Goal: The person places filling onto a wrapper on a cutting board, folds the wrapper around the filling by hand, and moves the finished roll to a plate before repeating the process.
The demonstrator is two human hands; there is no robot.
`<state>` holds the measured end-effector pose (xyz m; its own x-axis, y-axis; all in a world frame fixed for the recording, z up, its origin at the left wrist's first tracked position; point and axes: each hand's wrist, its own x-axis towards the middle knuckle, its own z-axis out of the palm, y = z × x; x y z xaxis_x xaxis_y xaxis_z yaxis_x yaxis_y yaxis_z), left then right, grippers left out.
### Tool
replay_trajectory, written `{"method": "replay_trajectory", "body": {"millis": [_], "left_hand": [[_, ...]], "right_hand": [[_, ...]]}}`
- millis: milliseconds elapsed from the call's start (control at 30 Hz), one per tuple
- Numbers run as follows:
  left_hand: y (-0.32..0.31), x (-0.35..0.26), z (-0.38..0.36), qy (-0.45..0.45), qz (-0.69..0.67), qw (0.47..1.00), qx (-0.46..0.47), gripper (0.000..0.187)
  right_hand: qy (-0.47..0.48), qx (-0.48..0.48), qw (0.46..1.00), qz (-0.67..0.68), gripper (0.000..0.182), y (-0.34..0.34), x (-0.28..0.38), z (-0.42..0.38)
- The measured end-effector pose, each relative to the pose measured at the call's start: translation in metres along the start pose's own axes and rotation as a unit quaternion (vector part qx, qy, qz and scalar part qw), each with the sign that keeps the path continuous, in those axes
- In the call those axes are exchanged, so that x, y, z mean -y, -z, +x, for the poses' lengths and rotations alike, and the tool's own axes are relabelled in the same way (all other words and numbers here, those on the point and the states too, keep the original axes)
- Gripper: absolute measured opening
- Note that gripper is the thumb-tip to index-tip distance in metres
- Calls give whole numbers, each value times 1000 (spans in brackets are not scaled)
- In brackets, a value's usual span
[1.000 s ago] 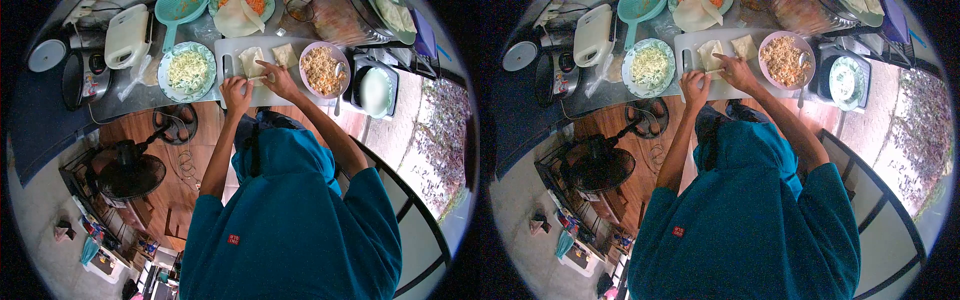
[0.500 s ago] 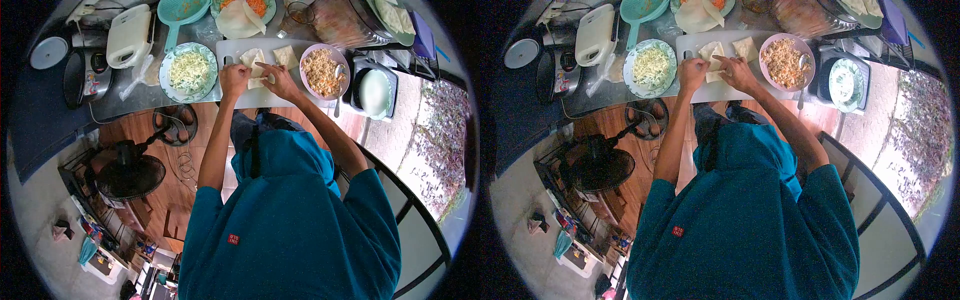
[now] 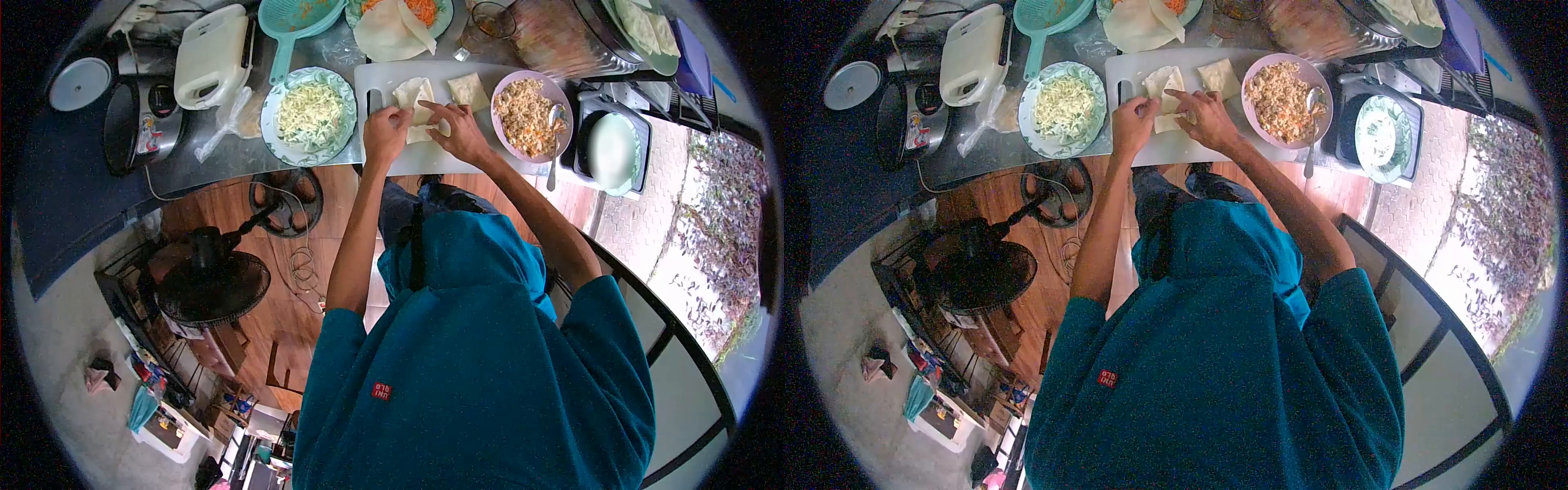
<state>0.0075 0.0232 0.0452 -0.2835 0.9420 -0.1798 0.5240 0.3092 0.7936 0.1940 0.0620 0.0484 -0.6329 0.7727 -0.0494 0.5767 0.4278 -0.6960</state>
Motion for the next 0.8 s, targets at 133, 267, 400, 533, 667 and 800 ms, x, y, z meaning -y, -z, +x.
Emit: {"method": "replay_trajectory", "body": {"millis": [133,267,400,533,667,800], "left_hand": [[-2,5,9,-33,19,997,65,25],[-6,13,10,-33,4,998,60,23],[-6,13,1,10,-32,999,33,22],[-12,13,2,29,-11,999,26,20],[-17,13,0,10,15,1000,14,18],[-15,10,-14,-40,-46,997,-52,25]], "right_hand": [[8,-10,1000,5,60,0,1,-2],[-2,-13,1000,12,62,2,3,-2],[-8,-11,1000,10,63,-1,5,-3],[-19,-14,1000,7,61,-3,7,-2],[-38,-12,999,-4,61,-5,6,2],[-39,-29,999,7,60,-6,7,4]]}}
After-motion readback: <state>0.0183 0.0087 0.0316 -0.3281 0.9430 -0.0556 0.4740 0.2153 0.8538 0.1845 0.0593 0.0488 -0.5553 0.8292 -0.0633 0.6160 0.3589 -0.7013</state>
